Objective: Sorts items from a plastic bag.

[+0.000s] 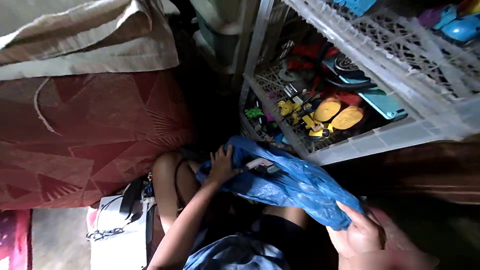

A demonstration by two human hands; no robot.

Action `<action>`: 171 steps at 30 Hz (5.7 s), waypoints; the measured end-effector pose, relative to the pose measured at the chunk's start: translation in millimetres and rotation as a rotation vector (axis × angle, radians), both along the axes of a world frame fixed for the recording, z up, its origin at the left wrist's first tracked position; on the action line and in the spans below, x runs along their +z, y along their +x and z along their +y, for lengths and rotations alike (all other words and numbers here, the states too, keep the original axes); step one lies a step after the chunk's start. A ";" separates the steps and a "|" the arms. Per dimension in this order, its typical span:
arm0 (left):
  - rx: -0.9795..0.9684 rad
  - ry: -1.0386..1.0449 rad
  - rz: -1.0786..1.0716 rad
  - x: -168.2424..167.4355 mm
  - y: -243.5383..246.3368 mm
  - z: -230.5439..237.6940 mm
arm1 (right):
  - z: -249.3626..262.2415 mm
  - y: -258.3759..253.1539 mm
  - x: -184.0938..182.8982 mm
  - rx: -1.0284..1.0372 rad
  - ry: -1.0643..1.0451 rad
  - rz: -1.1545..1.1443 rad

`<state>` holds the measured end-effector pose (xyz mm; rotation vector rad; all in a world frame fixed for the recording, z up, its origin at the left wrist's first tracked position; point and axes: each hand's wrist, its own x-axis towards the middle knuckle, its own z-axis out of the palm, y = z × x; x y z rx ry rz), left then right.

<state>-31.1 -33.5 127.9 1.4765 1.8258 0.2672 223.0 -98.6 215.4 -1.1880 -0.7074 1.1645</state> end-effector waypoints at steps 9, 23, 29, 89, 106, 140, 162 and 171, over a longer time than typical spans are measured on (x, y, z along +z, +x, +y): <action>-0.108 -0.038 -0.364 32.2 36.3 9.7 | -39.3 30.1 40.3 -0.089 0.125 -0.115; 0.041 0.150 -0.455 6.9 37.8 -19.3 | -16.9 39.0 20.4 -0.122 0.006 -0.484; -0.073 0.173 -0.090 29.3 45.0 -17.0 | -7.2 44.2 17.6 -0.090 -0.049 -0.845; -0.836 -0.568 0.236 29.2 70.6 -16.2 | 75.9 69.7 -74.0 0.888 -0.398 -0.613; -0.590 -0.273 -0.015 14.7 58.6 -11.1 | 62.7 33.8 -81.5 0.569 -0.648 -0.364; -0.489 -0.162 0.247 -57.1 97.3 1.6 | 48.3 41.7 -95.2 0.494 -0.602 -0.356; -0.263 0.682 -0.657 -19.1 54.9 -63.4 | 44.0 43.3 -98.0 0.474 -0.541 -0.344; -0.164 0.478 -0.782 4.5 55.8 -66.6 | 45.9 31.7 -92.9 0.553 -0.511 -0.330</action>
